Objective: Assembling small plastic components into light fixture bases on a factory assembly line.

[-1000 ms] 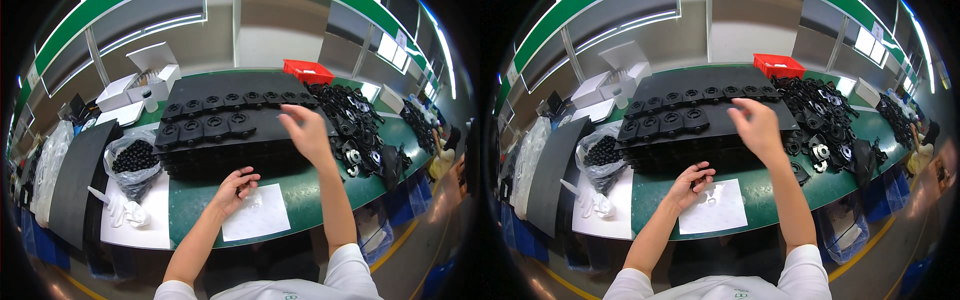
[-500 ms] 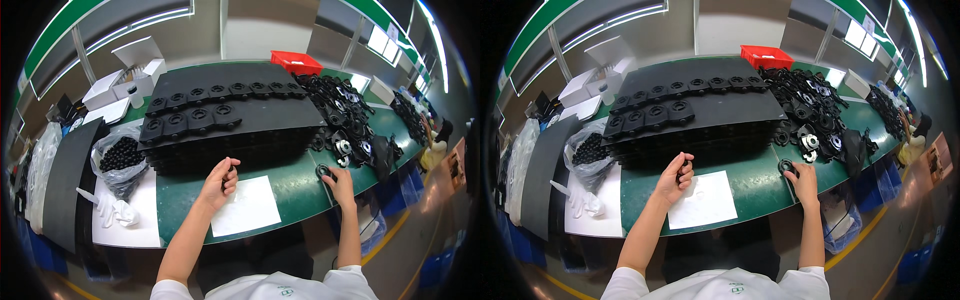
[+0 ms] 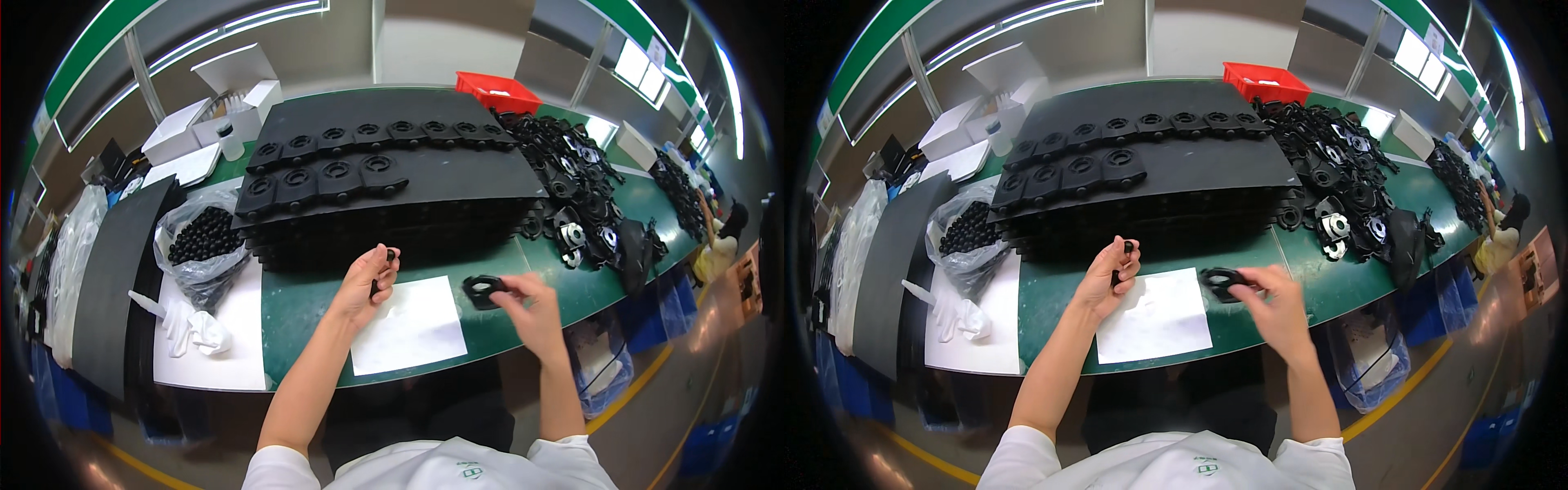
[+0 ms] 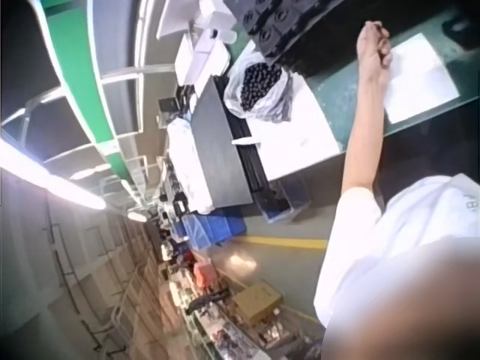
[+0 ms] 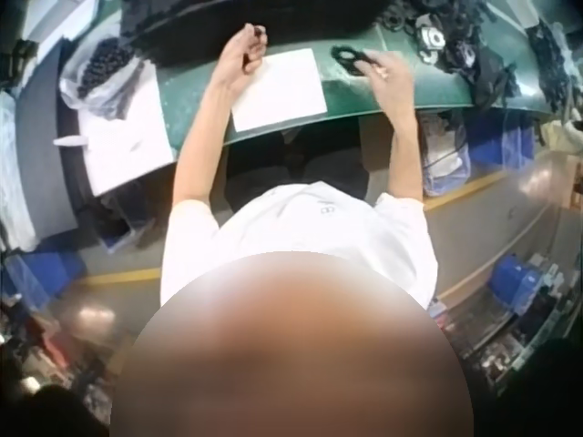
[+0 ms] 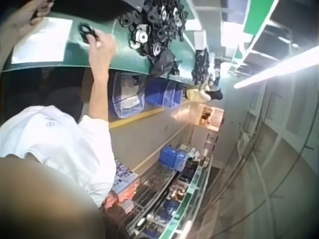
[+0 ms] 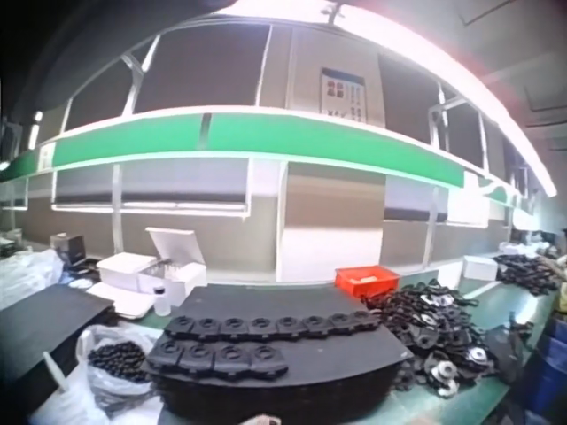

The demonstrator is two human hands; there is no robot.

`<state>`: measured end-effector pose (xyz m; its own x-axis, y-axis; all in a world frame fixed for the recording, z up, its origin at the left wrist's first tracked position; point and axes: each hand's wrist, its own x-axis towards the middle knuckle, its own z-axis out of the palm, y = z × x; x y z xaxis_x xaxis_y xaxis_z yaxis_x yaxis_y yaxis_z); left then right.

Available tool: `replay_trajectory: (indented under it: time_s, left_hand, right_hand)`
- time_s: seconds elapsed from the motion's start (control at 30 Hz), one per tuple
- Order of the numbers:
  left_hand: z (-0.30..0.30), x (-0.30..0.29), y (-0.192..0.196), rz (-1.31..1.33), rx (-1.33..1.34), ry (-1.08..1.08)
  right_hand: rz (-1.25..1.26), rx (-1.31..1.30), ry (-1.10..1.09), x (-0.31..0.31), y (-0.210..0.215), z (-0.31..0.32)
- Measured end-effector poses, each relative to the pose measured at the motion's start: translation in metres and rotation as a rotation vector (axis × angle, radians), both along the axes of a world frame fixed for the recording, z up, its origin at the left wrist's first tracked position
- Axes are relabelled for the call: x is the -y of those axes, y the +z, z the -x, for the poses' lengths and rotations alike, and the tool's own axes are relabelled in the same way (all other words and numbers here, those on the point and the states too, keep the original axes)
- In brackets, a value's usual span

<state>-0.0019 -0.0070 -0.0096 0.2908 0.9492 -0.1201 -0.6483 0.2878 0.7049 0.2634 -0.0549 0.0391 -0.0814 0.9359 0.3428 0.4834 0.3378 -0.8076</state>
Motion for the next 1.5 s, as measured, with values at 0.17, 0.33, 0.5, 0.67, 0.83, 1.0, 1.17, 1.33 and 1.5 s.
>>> replay_trajectory:
  time_s: [0.17,0.33,0.5,0.67,0.83,1.0,1.17,1.33,1.5]
  left_hand:
    - [-0.003,-0.004,0.001,-0.022,0.011,-0.006]
    - [-0.002,-0.003,0.002,-0.023,0.054,0.03]
    - [-0.003,-0.002,0.0,-0.021,0.073,0.043]
    - [-0.003,-0.002,-0.001,-0.022,0.061,0.046]
    - [-0.003,-0.002,0.0,-0.008,0.054,0.038]
    - [-0.004,-0.002,0.002,-0.012,0.033,0.02]
    - [-0.003,0.001,0.003,-0.024,0.003,-0.005]
    - [-0.007,0.001,0.002,-0.094,-0.083,-0.04]
    - [-0.013,0.006,0.008,-0.026,-0.161,-0.092]
  right_hand:
    - [0.344,-0.532,0.25,0.006,-0.033,0.051]
    - [0.328,-0.507,0.251,0.002,-0.063,0.073]
    - [0.244,-0.344,0.238,0.003,-0.065,0.078]
    - [0.126,-0.174,0.18,0.005,-0.063,0.078]
    - [0.141,-0.229,0.156,0.007,-0.062,0.077]
    - [0.001,-0.05,0.171,0.008,-0.059,0.079]
    - [-0.091,0.056,0.238,0.011,-0.052,0.084]
    - [0.163,-0.572,0.31,0.001,-0.066,0.071]
    - [0.376,-1.085,0.277,-0.01,-0.067,0.057]
